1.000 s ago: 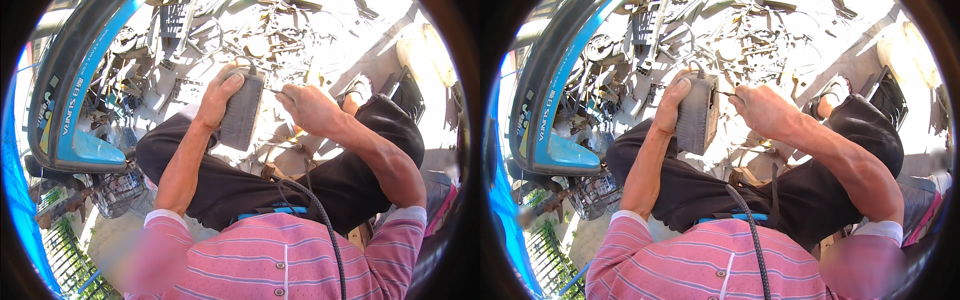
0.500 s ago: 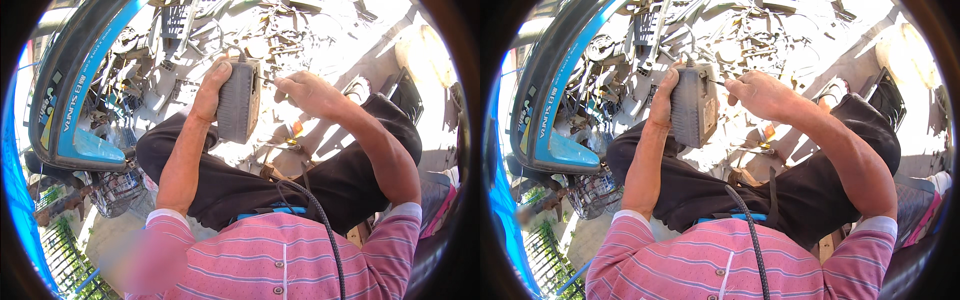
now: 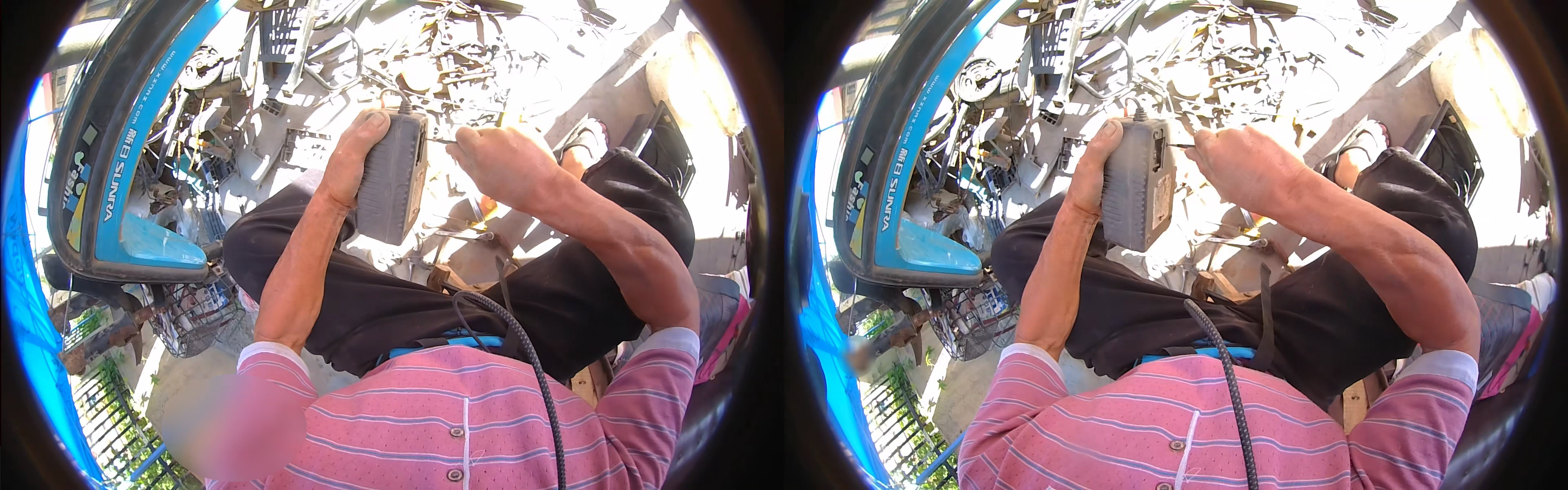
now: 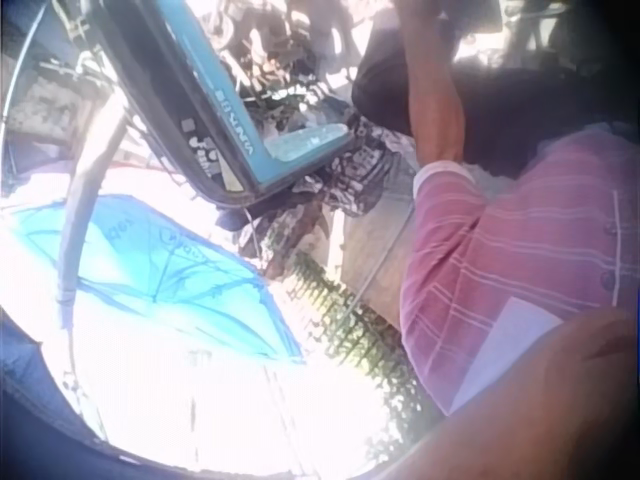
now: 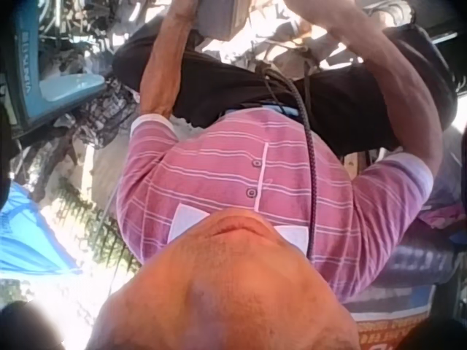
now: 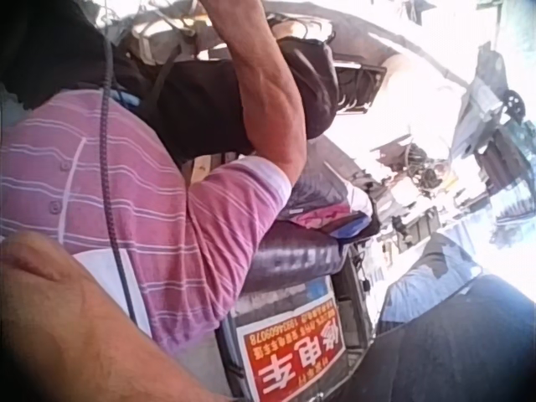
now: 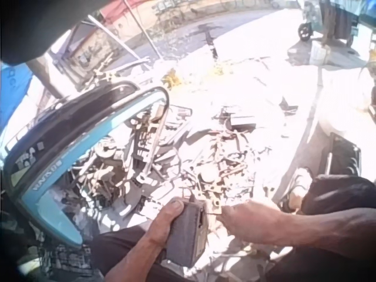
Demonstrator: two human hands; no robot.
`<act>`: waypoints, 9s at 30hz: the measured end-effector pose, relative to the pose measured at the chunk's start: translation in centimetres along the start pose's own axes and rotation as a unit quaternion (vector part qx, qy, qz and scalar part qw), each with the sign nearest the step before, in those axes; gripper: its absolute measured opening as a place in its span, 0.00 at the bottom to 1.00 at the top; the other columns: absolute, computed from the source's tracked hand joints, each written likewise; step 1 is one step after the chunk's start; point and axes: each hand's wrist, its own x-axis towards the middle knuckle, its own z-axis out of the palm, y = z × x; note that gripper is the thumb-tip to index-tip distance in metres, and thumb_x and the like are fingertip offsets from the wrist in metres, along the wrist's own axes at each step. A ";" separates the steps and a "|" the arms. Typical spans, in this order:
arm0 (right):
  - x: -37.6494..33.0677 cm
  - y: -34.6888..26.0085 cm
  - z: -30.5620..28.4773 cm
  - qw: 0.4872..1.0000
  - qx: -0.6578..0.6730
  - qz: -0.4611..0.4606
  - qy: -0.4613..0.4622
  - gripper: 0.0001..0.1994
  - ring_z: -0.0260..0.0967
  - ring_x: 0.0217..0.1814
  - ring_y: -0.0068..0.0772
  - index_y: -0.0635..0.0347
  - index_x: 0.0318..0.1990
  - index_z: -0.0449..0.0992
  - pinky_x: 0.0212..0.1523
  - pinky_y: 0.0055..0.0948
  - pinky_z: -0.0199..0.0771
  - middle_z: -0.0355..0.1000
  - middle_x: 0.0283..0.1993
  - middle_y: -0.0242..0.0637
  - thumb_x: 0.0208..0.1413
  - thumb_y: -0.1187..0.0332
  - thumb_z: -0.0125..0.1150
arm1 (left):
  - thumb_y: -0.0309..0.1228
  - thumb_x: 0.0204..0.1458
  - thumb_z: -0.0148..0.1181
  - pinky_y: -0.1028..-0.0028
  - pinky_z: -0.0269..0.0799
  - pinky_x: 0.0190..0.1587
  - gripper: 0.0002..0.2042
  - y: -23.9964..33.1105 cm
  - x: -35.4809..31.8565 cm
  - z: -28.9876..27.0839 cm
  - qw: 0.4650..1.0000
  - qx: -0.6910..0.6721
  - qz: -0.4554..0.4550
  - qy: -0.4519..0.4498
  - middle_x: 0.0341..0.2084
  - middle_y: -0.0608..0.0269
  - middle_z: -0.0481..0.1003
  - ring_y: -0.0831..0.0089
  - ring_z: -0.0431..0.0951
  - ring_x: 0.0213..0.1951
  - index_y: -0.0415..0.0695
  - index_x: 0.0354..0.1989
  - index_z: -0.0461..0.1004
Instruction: The person disassembles a small electronic device by unscrewing the casing, removing the cover, and extracting internal components including a fan and circuit board. The person then uses scissors to cut a wire attached to the circuit board.
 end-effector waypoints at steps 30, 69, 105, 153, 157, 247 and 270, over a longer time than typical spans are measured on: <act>-2.0 -0.9 -1.7 0.997 0.053 -0.023 0.055 0.13 0.78 0.29 0.51 0.72 0.43 0.77 0.33 0.45 0.76 0.75 0.27 0.53 0.65 0.67 0.54 | 0.44 0.63 0.54 0.76 0.76 0.44 0.26 0.5 -0.3 -0.1 0.998 -0.016 0.046 -0.032 0.43 0.59 0.78 0.76 0.78 0.41 0.38 0.63 0.66; -0.4 0.1 -4.1 0.717 0.620 0.243 -0.208 0.15 0.48 0.17 0.14 0.66 0.46 0.76 0.16 0.20 0.49 0.62 0.24 0.23 0.70 0.62 0.50 | 0.42 0.62 0.56 0.76 0.75 0.46 0.28 1.5 0.0 -1.1 0.994 0.016 0.094 -0.058 0.47 0.57 0.77 0.75 0.77 0.44 0.36 0.65 0.65; -1.7 -2.0 -1.0 0.997 0.002 0.029 0.070 0.16 0.76 0.29 0.45 0.59 0.37 0.80 0.34 0.45 0.73 0.77 0.29 0.44 0.66 0.56 0.54 | 0.43 0.63 0.57 0.69 0.68 0.58 0.25 1.3 -0.6 -1.3 0.973 0.178 0.138 -0.050 0.55 0.60 0.75 0.71 0.74 0.55 0.49 0.67 0.67; -2.5 1.4 -0.3 0.998 0.047 0.017 0.028 0.15 0.77 0.38 0.53 0.64 0.34 0.77 0.40 0.48 0.77 0.76 0.34 0.48 0.63 0.59 0.54 | 0.37 0.63 0.54 0.72 0.79 0.42 0.19 0.6 0.1 1.4 0.995 0.016 0.018 -0.098 0.42 0.61 0.78 0.73 0.80 0.38 0.43 0.59 0.68; -2.0 1.6 -1.4 0.989 0.135 0.057 -0.035 0.19 0.77 0.39 0.53 0.65 0.42 0.80 0.44 0.46 0.75 0.78 0.35 0.49 0.65 0.56 0.52 | 0.38 0.61 0.56 0.72 0.76 0.47 0.24 0.3 0.6 0.2 0.993 0.028 0.050 -0.099 0.47 0.58 0.77 0.72 0.79 0.44 0.42 0.63 0.66; -2.1 2.8 -0.9 0.881 0.431 0.125 -0.150 0.18 0.61 0.21 0.26 0.61 0.54 0.78 0.23 0.30 0.66 0.64 0.22 0.29 0.69 0.58 0.52 | 0.48 0.58 0.56 0.65 0.77 0.52 0.32 0.6 0.1 -0.1 0.990 0.059 0.074 -0.104 0.52 0.52 0.74 0.64 0.79 0.49 0.39 0.65 0.63; -2.9 1.1 -0.8 0.999 0.033 -0.017 -0.038 0.13 0.77 0.37 0.44 0.61 0.44 0.78 0.38 0.43 0.76 0.77 0.32 0.43 0.65 0.61 0.53 | 0.45 0.63 0.54 0.71 0.79 0.42 0.25 -0.9 1.0 -0.7 0.996 -0.003 -0.001 -0.085 0.45 0.56 0.77 0.71 0.81 0.40 0.40 0.61 0.65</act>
